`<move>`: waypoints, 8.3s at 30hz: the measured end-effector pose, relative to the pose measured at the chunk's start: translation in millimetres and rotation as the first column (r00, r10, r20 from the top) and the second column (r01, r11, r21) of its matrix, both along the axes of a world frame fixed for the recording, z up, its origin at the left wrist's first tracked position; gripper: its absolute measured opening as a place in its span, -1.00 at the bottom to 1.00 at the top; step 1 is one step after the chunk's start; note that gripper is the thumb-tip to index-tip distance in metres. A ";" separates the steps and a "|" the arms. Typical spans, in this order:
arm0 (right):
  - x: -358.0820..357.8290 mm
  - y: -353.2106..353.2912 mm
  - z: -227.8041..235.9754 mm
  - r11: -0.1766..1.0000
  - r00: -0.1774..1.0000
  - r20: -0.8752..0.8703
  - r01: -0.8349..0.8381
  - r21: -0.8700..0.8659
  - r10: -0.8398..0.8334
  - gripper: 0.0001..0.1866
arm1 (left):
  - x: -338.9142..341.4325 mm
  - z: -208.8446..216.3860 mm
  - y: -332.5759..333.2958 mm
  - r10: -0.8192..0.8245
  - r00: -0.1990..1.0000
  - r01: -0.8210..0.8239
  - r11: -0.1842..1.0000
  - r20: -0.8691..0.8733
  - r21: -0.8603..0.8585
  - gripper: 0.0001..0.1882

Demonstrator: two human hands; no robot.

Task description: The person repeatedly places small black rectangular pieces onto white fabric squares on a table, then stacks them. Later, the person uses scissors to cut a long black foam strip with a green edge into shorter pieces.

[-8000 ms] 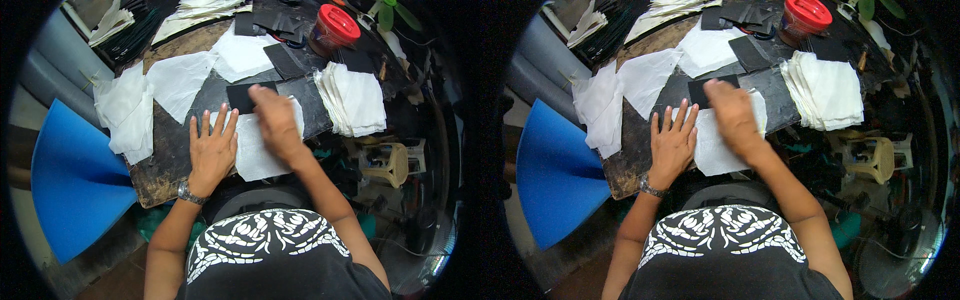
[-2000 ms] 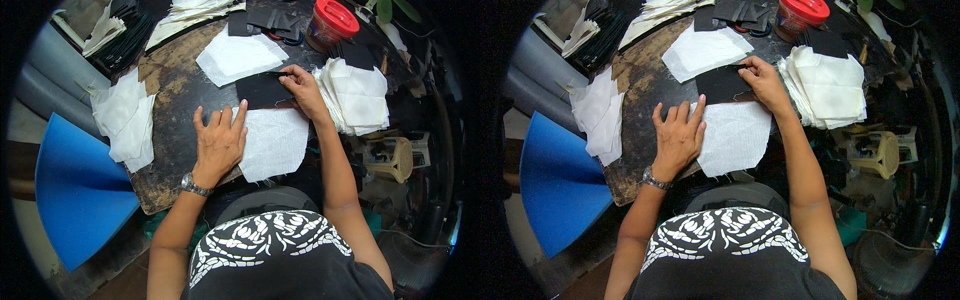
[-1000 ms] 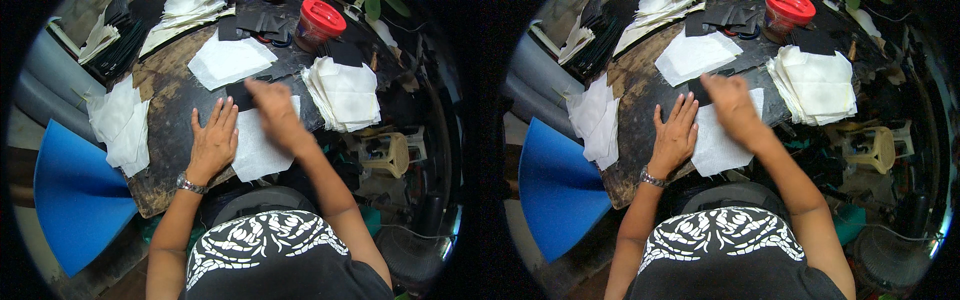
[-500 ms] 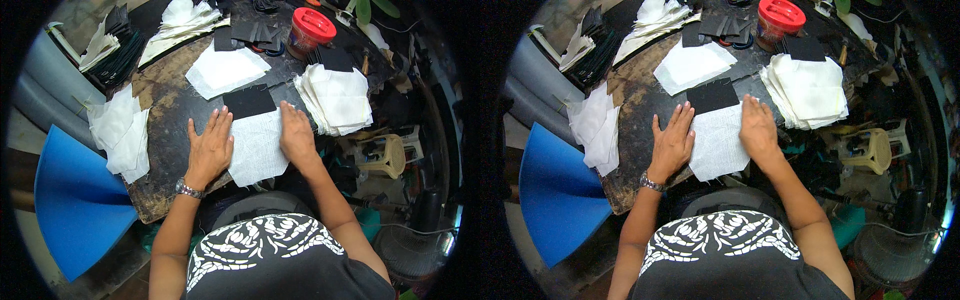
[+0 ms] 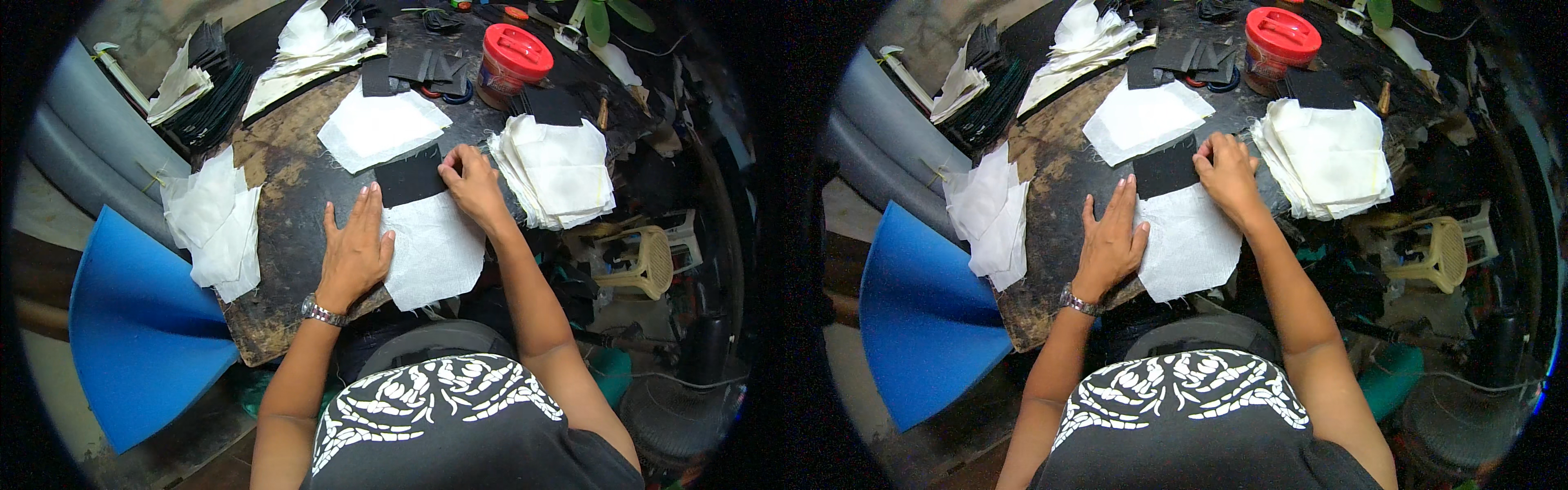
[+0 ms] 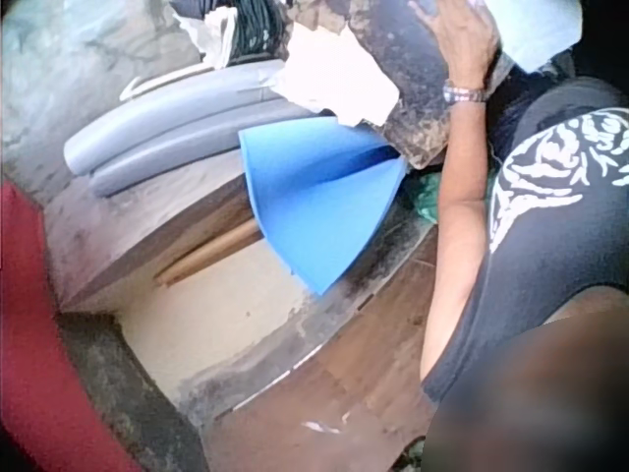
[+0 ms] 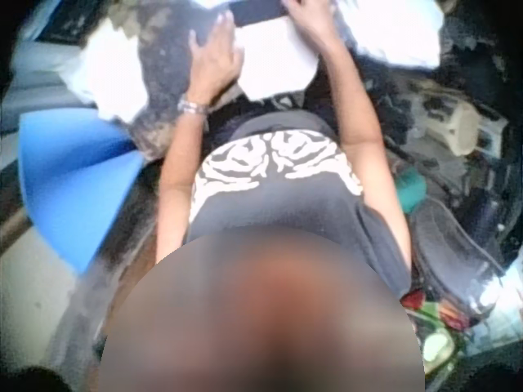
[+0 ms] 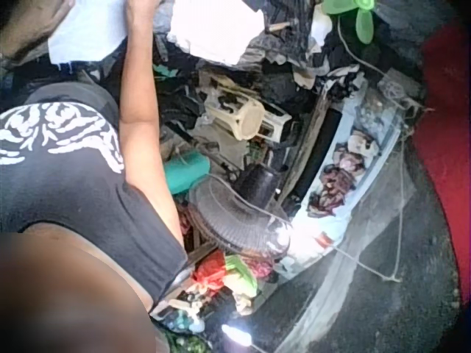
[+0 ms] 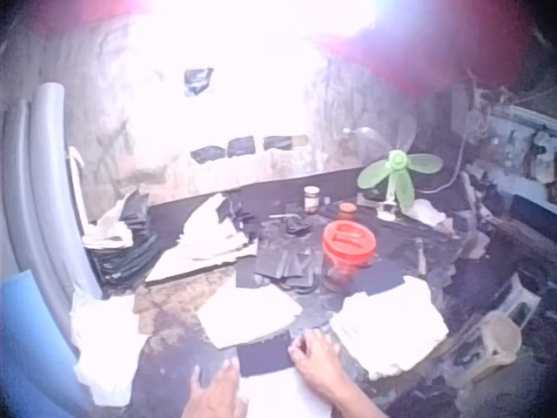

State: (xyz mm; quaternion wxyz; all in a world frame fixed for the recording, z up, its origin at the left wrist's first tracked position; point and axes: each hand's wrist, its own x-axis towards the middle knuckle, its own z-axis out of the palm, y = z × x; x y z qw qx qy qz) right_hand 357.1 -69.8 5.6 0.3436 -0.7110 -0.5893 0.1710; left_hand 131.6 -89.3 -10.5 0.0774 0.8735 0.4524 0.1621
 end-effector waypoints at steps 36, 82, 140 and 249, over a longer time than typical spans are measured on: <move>39.2 95.3 20.1 0.803 0.841 0.355 -0.515 0.298 0.408 -0.82 | 18.3 53.2 -42.6 -0.288 0.958 0.288 0.958 0.000 0.005 -0.74; 1.3 -21.8 -2.0 0.974 0.556 -0.817 -0.225 0.030 0.154 -0.80 | -44.8 17.2 -63.8 0.013 0.994 -0.029 0.988 -0.106 -0.152 -0.44; -66.3 -49.2 -10.8 0.863 0.862 0.292 -0.474 0.174 0.414 -0.46 | -7.8 -1.8 -34.0 0.045 0.999 -0.045 0.991 -0.001 0.122 -0.43; -14.3 20.0 14.3 0.973 0.571 -0.803 -0.223 0.053 0.174 -0.78 | -32.7 15.0 -42.3 -0.080 0.993 0.083 0.996 0.088 -0.029 -0.51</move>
